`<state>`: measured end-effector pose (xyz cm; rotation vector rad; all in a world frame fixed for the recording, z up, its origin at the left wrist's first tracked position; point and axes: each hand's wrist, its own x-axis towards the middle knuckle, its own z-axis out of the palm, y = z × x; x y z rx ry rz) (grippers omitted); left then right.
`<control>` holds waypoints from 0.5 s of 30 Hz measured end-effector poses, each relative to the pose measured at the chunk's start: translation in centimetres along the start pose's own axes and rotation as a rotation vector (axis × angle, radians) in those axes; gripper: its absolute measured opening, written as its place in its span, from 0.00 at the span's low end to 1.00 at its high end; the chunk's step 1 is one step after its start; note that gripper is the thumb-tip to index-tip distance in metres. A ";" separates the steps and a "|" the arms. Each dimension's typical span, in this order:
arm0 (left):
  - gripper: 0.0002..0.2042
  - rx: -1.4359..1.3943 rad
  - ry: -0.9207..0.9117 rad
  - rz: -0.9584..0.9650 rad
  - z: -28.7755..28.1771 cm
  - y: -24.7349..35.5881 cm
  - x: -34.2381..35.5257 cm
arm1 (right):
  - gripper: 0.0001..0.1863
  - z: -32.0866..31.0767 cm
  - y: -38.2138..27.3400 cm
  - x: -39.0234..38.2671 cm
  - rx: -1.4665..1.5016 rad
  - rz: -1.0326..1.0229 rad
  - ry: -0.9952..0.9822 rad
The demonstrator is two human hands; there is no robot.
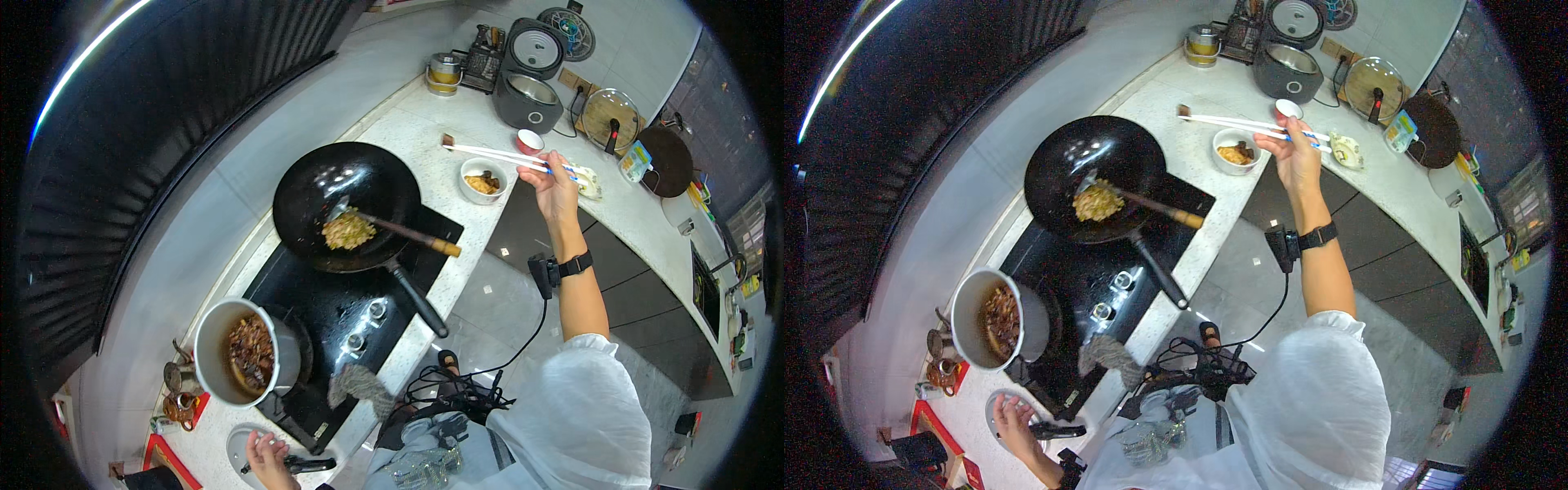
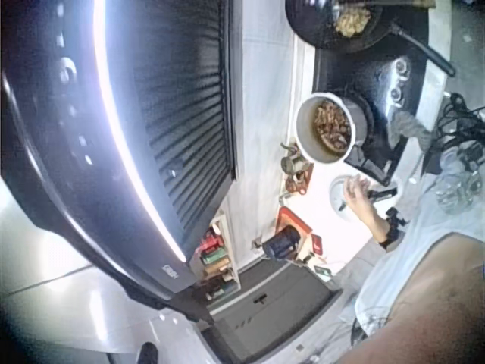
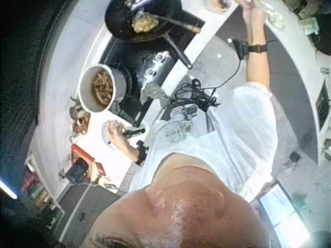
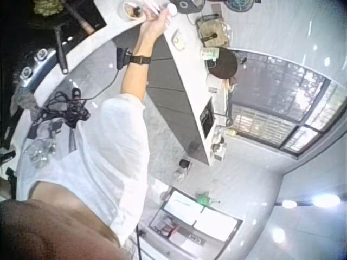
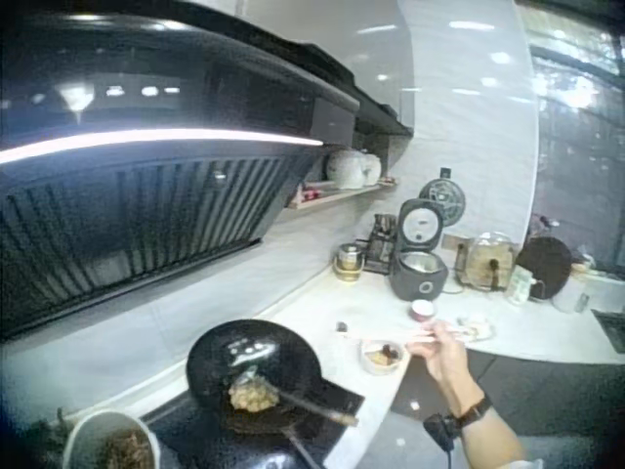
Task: The person uses chopsticks to stir and pick pieces of meat from a pot on a stove, places a piece of meat into a small bowl, and then places a lid onto the pot.
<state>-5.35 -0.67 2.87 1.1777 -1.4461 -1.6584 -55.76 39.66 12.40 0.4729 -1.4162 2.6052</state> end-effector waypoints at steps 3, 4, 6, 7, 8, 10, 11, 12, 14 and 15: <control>0.18 0.071 0.115 0.016 2.1 0.6 -1.5 | 0.10 -6.6 0.7 2.6 -0.221 -0.023 0.154; 0.18 0.059 0.135 0.042 3.1 0.7 -1.9 | 0.10 -8.5 1.6 3.4 -0.271 -0.013 0.207; 0.18 0.063 0.189 0.078 5.2 1.2 -2.9 | 0.11 -11.9 3.3 4.9 -0.364 0.051 0.280; 0.18 0.067 0.203 0.085 6.3 1.4 -3.4 | 0.11 -13.4 4.6 5.6 -0.406 0.093 0.317; 0.18 0.073 0.217 0.089 7.2 1.7 -4.0 | 0.11 -14.6 5.8 6.4 -0.456 0.102 0.314; 0.18 0.076 0.247 0.112 9.0 2.0 -5.3 | 0.11 -16.5 8.1 7.6 -0.530 0.109 0.332; 0.18 0.080 0.261 0.124 9.8 2.2 -6.0 | 0.11 -16.9 9.3 8.0 -0.559 0.098 0.348; 0.18 0.084 0.276 0.137 10.6 2.3 -6.6 | 0.11 -17.3 10.3 8.3 -0.579 0.098 0.367; 0.18 0.134 0.313 0.147 11.8 2.7 -7.6 | 0.11 -17.5 11.5 8.8 -0.577 0.099 0.357; 0.17 0.107 0.318 0.162 12.2 2.8 -8.1 | 0.11 -17.4 11.9 9.0 -0.555 0.118 0.355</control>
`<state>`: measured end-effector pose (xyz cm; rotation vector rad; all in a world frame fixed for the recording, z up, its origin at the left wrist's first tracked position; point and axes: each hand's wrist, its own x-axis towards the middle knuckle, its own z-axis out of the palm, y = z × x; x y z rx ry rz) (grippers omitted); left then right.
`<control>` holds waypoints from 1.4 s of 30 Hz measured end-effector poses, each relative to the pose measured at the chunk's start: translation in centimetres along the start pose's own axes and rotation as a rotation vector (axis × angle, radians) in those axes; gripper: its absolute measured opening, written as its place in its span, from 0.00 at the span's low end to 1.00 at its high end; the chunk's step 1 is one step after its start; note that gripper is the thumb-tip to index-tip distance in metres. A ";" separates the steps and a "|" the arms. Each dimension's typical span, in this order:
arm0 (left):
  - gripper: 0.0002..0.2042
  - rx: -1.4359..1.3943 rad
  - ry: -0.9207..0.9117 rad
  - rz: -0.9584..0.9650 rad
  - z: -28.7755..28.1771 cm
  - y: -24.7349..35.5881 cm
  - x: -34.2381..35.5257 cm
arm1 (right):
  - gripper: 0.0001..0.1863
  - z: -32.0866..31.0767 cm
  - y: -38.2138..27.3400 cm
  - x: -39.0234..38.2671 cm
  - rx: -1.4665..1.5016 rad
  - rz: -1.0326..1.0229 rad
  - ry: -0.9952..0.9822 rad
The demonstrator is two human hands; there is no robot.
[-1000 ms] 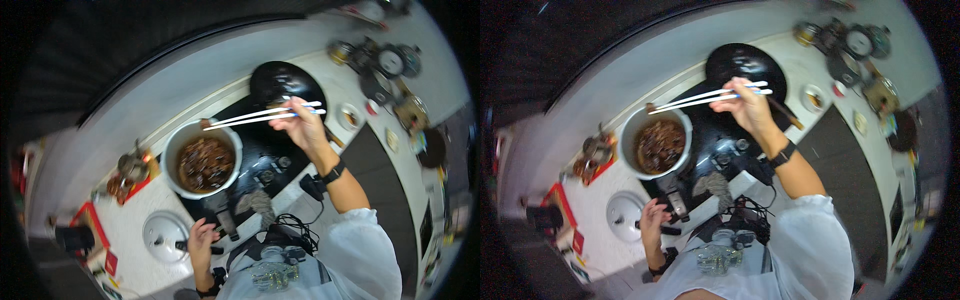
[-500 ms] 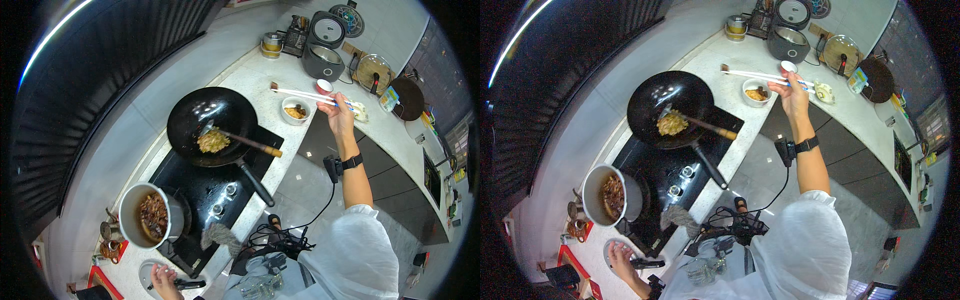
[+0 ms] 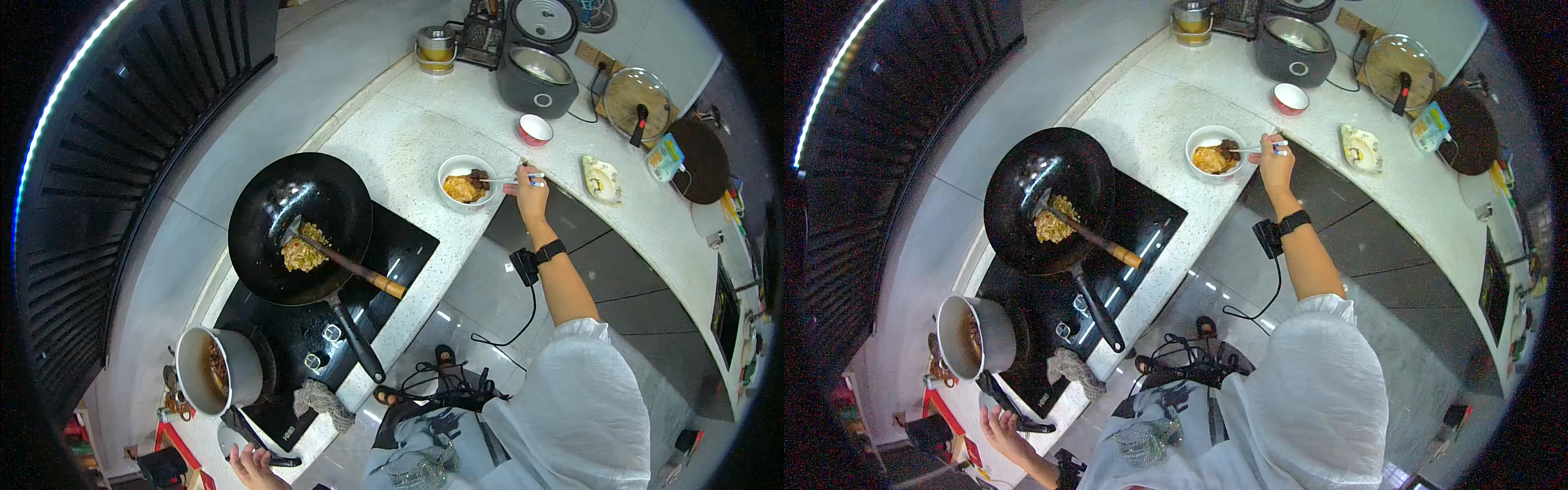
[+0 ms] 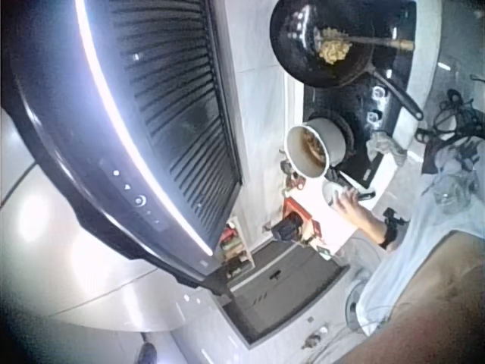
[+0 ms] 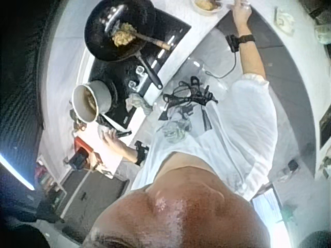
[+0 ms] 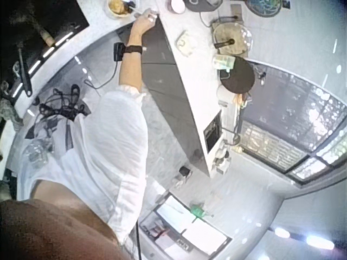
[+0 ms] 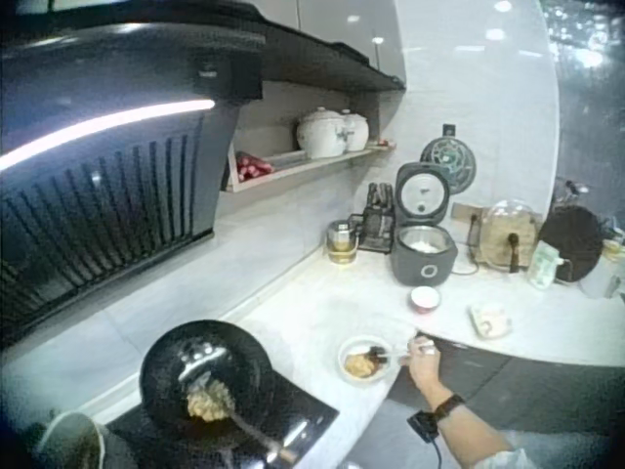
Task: The person uses chopsticks to stir and pick pieces of meat from a pot on a stove, places a piece of meat into a small bowl, and then places a lid onto the pot.
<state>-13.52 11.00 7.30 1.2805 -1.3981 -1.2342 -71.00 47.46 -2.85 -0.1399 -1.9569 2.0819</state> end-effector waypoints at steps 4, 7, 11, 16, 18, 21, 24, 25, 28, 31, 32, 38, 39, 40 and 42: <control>0.17 0.003 0.045 0.005 0.5 1.2 -1.7 | 0.12 -0.1 -1.0 0.8 -0.045 -0.009 -0.053; 0.17 0.089 0.120 0.029 0.6 0.8 -2.5 | 0.15 -1.0 -3.4 1.4 -0.155 -0.005 -0.074; 0.14 0.104 0.117 0.007 -0.7 -1.3 -2.6 | 0.16 -0.8 -9.1 0.8 0.049 -0.069 -0.288; 0.14 0.144 0.219 -0.005 -2.7 -4.4 -1.6 | 0.16 4.3 -17.1 -5.1 0.188 -0.198 -0.659; 0.15 0.174 0.262 -0.035 -3.2 -5.0 -1.0 | 0.17 7.0 -19.9 -8.7 0.220 -0.214 -0.811; 0.18 0.167 0.210 -0.063 -3.8 -6.1 0.0 | 0.15 12.0 -22.7 -16.0 0.267 -0.230 -1.008; 0.21 0.009 0.058 -0.118 -4.3 -7.2 1.1 | 0.12 17.6 -24.8 -24.4 0.251 -0.251 -1.208; 0.21 -0.042 -0.011 -0.158 -4.5 -7.5 1.2 | 0.10 19.8 -24.9 -27.0 0.282 -0.236 -1.311; 0.22 -0.230 -0.197 -0.273 -5.3 -8.2 2.3 | 0.06 25.9 -24.7 -34.6 0.171 -0.213 -1.497; 0.22 -0.280 -0.339 -0.325 -5.9 -8.3 3.0 | 0.06 31.0 -23.2 -40.6 -0.038 -0.062 -1.615; 0.22 -0.325 -0.359 -0.368 -6.1 -8.2 3.0 | 0.07 32.7 -22.4 -42.2 -0.118 -0.014 -1.661; 0.25 -0.448 -0.572 -0.458 -7.9 -8.8 4.6 | 0.08 38.1 -18.5 -47.3 -0.489 -0.009 -1.865; 0.25 -0.458 -0.591 -0.453 -7.9 -8.8 4.8 | 0.07 38.3 -17.9 -47.7 -0.476 0.044 -1.868; 0.25 -0.473 -0.612 -0.444 -7.9 -8.8 5.0 | 0.07 38.6 -17.3 -48.0 -0.486 0.039 -1.889; 0.25 -0.429 -0.660 -0.501 -8.2 -8.9 5.6 | 0.07 39.0 -16.2 -48.4 -0.433 0.016 -1.886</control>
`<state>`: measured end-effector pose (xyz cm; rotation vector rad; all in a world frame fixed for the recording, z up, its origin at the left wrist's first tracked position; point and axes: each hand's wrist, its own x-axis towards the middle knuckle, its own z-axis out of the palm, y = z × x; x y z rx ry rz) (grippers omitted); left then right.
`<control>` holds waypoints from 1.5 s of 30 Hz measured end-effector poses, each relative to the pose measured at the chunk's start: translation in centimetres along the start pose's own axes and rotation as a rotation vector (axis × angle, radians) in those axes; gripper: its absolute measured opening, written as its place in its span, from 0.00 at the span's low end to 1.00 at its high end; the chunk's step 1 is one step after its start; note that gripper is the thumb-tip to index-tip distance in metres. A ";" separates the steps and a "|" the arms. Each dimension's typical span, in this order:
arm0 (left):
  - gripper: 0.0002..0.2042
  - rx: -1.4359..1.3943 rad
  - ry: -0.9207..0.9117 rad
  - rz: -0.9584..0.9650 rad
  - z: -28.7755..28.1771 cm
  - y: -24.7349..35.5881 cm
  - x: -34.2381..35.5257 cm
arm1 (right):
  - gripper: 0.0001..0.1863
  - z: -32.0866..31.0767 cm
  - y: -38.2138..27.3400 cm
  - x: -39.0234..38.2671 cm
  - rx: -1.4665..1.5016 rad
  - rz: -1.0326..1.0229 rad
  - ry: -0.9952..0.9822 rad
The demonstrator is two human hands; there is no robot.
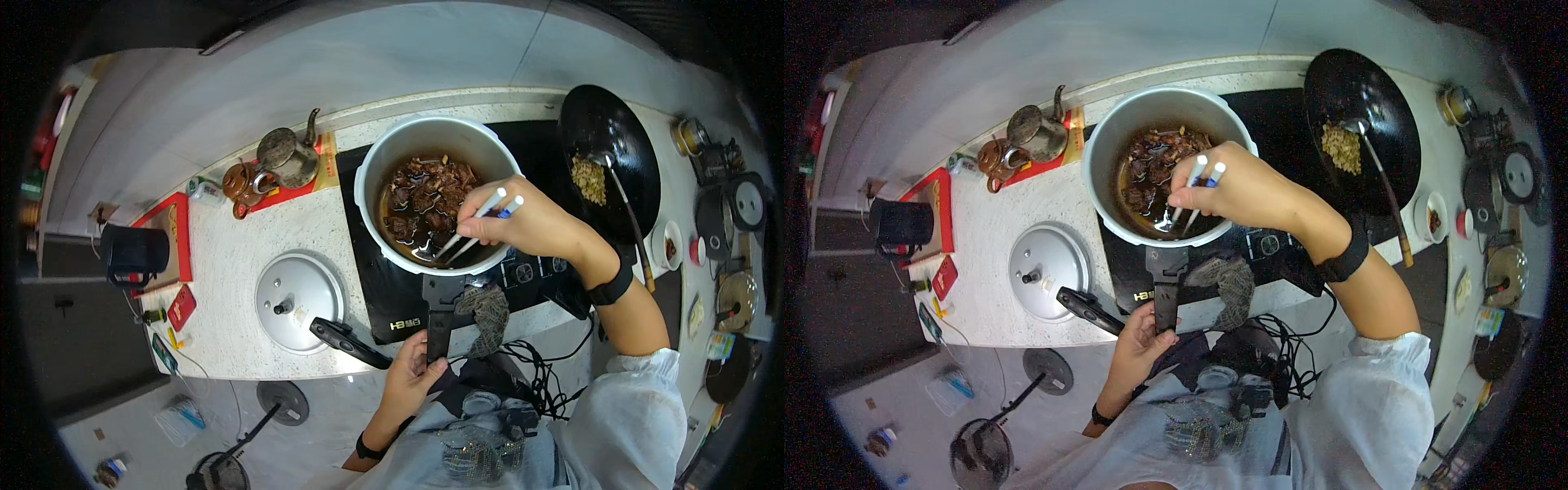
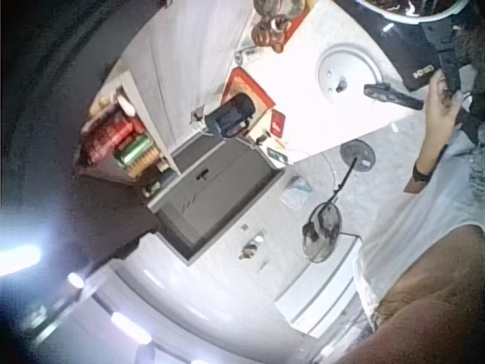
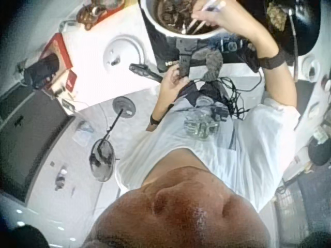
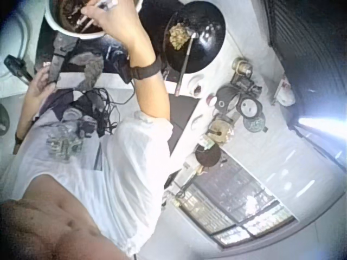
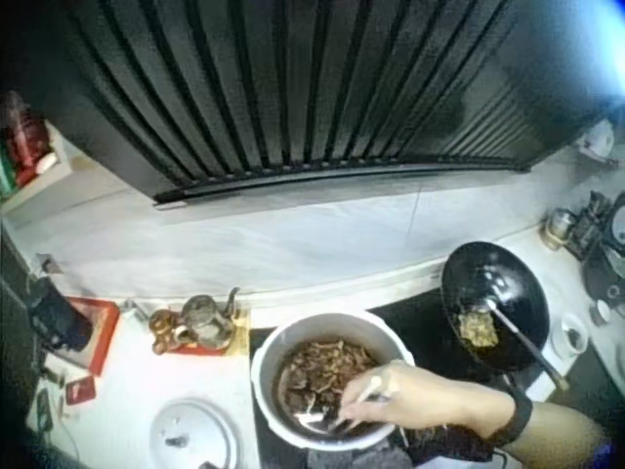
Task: The person uses chopsticks to stir and pick pieces of meat from a pot on a stove, places a piece of meat into a small bowl, and then places a lid onto the pot.
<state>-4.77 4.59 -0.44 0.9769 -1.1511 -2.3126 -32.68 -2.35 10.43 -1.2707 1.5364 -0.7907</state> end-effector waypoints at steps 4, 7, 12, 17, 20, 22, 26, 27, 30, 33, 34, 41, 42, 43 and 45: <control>0.25 0.034 -0.039 -0.055 -0.3 0.6 0.2 | 0.07 0.0 1.1 2.1 -0.127 -0.288 0.146; 0.25 0.036 -0.066 -0.077 -0.4 1.0 0.4 | 0.07 -0.7 0.8 2.3 -0.002 -0.073 0.277; 0.25 0.053 -0.084 -0.074 -0.5 1.1 0.6 | 0.09 -0.1 -0.2 1.8 0.130 -0.190 0.294; 0.25 0.062 -0.102 -0.076 -0.6 1.0 0.6 | 0.08 1.3 -0.2 2.6 -0.062 -0.298 0.184; 0.24 0.056 -0.097 -0.060 -0.6 1.0 0.6 | 0.08 2.1 -0.1 3.2 -0.021 -0.259 0.226; 0.24 0.061 -0.094 -0.057 -0.5 1.0 0.6 | 0.09 2.4 0.0 3.5 0.063 -0.197 0.261; 0.24 0.074 -0.086 -0.075 -0.5 1.0 0.6 | 0.10 2.5 0.4 3.8 0.047 -0.170 0.263; 0.24 0.067 -0.085 -0.069 -0.5 1.1 0.6 | 0.09 2.7 0.6 4.0 0.031 -0.198 0.270; 0.24 0.055 -0.087 -0.083 -0.4 1.0 0.7 | 0.09 3.2 1.1 4.7 -0.060 -0.358 0.321; 0.24 0.033 -0.096 -0.079 -0.5 1.2 0.6 | 0.09 2.9 1.1 4.3 0.030 -0.234 0.311; 0.24 0.043 -0.095 -0.089 -0.5 1.2 0.6 | 0.09 2.7 0.9 4.0 0.092 -0.139 0.290; 0.24 0.053 -0.096 -0.072 -0.5 1.1 0.6 | 0.08 1.5 -0.1 3.0 0.173 -0.154 0.278; 0.24 0.061 -0.095 -0.069 -0.5 1.1 0.7 | 0.08 1.6 -0.1 3.1 0.138 -0.159 0.261; 0.24 0.058 -0.098 -0.068 -0.5 1.1 0.7 | 0.09 1.8 0.0 3.2 0.104 -0.164 0.243; 0.24 0.065 -0.099 -0.050 -0.5 1.2 0.7 | 0.09 2.0 0.1 3.5 0.108 -0.123 0.223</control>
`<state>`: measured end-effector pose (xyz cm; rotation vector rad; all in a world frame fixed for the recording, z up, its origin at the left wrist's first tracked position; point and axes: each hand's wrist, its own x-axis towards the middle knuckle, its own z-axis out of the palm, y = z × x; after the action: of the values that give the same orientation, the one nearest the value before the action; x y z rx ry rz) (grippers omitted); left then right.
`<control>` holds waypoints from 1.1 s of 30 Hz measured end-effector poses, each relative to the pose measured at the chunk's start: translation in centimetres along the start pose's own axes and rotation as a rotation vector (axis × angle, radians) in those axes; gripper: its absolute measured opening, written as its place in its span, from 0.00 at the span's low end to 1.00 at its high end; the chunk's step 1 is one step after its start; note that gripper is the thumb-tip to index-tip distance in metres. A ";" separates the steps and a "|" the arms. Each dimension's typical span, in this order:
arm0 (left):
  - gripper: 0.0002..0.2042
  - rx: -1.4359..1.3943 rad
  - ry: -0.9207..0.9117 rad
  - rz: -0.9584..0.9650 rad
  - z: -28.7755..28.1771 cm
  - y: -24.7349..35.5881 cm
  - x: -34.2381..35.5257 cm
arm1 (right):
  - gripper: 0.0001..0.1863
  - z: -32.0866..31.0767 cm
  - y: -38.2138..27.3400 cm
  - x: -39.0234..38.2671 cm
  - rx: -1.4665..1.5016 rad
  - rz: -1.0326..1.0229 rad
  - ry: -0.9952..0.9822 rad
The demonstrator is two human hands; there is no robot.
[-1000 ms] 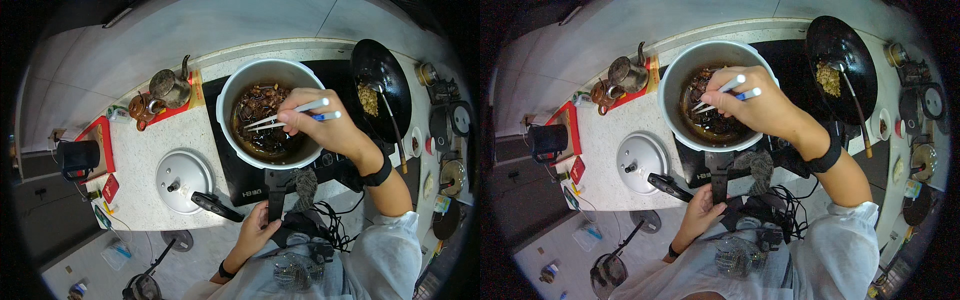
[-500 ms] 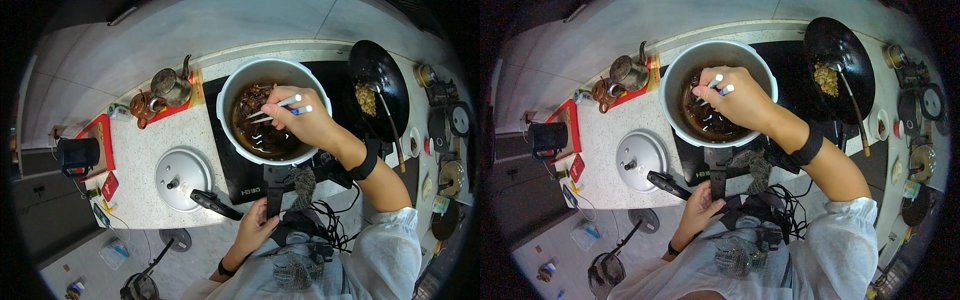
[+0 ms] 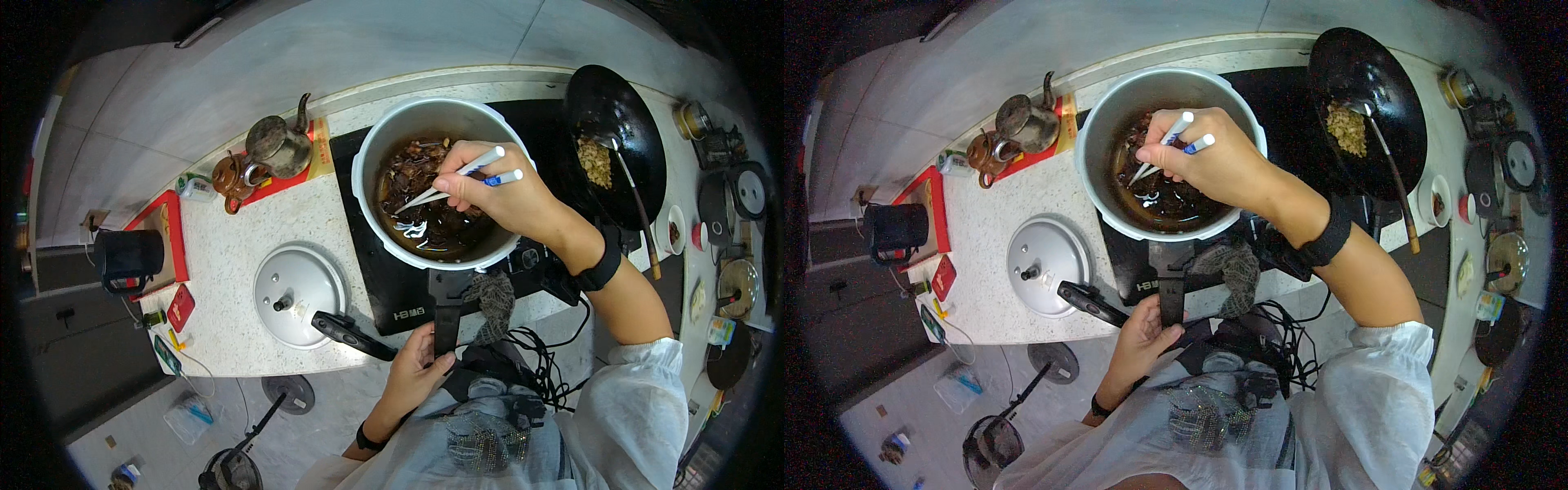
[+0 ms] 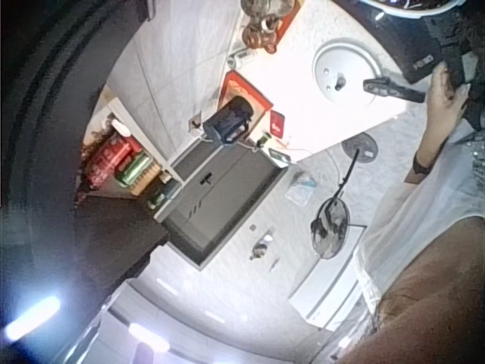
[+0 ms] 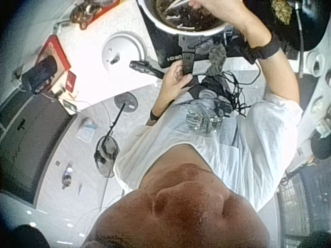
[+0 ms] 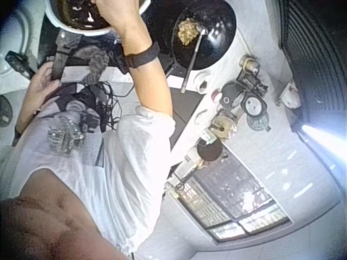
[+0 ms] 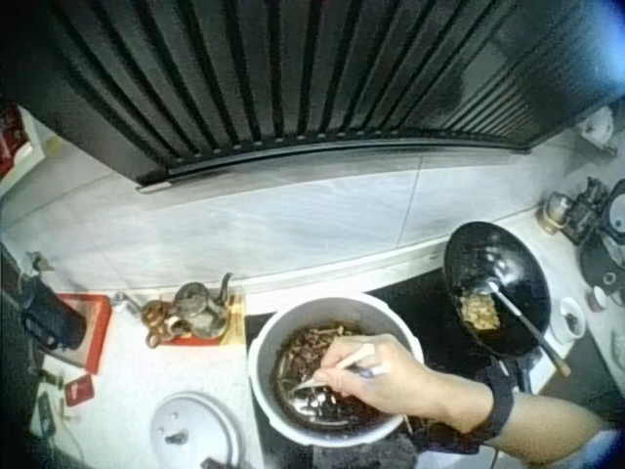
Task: The person uses chopsticks to stir and pick pieces of meat from a pot on a stove, places a piece of meat into a small bowl, and then places a lid onto the pot.
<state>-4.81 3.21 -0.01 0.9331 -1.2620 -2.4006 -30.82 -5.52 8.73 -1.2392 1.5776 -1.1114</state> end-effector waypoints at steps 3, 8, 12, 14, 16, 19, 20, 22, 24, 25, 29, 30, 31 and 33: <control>0.24 -0.017 0.005 0.001 0.0 0.1 -0.1 | 0.08 -0.2 0.1 0.3 -0.059 -0.047 -0.032; 0.24 -0.020 0.001 -0.007 0.1 0.2 0.0 | 0.08 0.0 0.3 0.6 -0.105 -0.040 0.008; 0.23 -0.031 0.002 0.011 0.1 0.2 0.0 | 0.09 0.2 0.6 0.7 -0.118 -0.050 0.014; 0.23 -0.058 -0.003 -0.029 0.1 0.2 -0.1 | 0.10 0.2 0.7 0.9 -0.139 -0.054 0.010; 0.23 -0.067 -0.005 -0.045 0.1 0.3 -0.1 | 0.10 0.2 0.6 1.0 -0.150 -0.034 0.006; 0.23 -0.051 -0.006 -0.043 0.1 0.3 -0.1 | 0.11 0.3 0.3 1.2 -0.153 -0.008 -0.010; 0.23 -0.038 -0.009 -0.046 0.0 0.3 -0.1 | 0.10 0.4 0.2 1.3 -0.149 -0.006 -0.018; 0.23 -0.026 -0.011 -0.050 0.0 0.3 -0.1 | 0.10 0.3 0.0 1.3 -0.140 0.021 -0.028; 0.23 -0.028 -0.012 -0.052 0.0 0.3 -0.1 | 0.09 0.0 -0.2 1.2 -0.107 0.032 -0.044; 0.23 -0.032 -0.013 -0.049 0.0 0.3 -0.1 | 0.09 -0.3 -0.3 1.1 -0.143 0.055 -0.034; 0.23 -0.012 -0.007 -0.044 -0.1 0.2 -0.1 | 0.08 -2.8 -1.1 0.3 -0.109 0.011 -0.009; 0.23 0.002 -0.004 -0.045 -0.1 0.2 -0.1 | 0.08 -3.6 -1.4 -0.3 -0.148 0.022 -0.003; 0.24 0.008 0.003 -0.038 -0.1 0.1 -0.1 | 0.08 -4.3 -1.7 -0.7 -0.170 0.010 -0.003; 0.25 0.020 0.018 -0.016 -0.2 0.0 -0.1 | 0.08 -5.2 -2.1 -1.2 -0.180 0.062 -0.013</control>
<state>-4.65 3.15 -0.07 0.9719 -1.2794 -2.3897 -35.01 -3.84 12.23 -1.3019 1.7246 -0.9368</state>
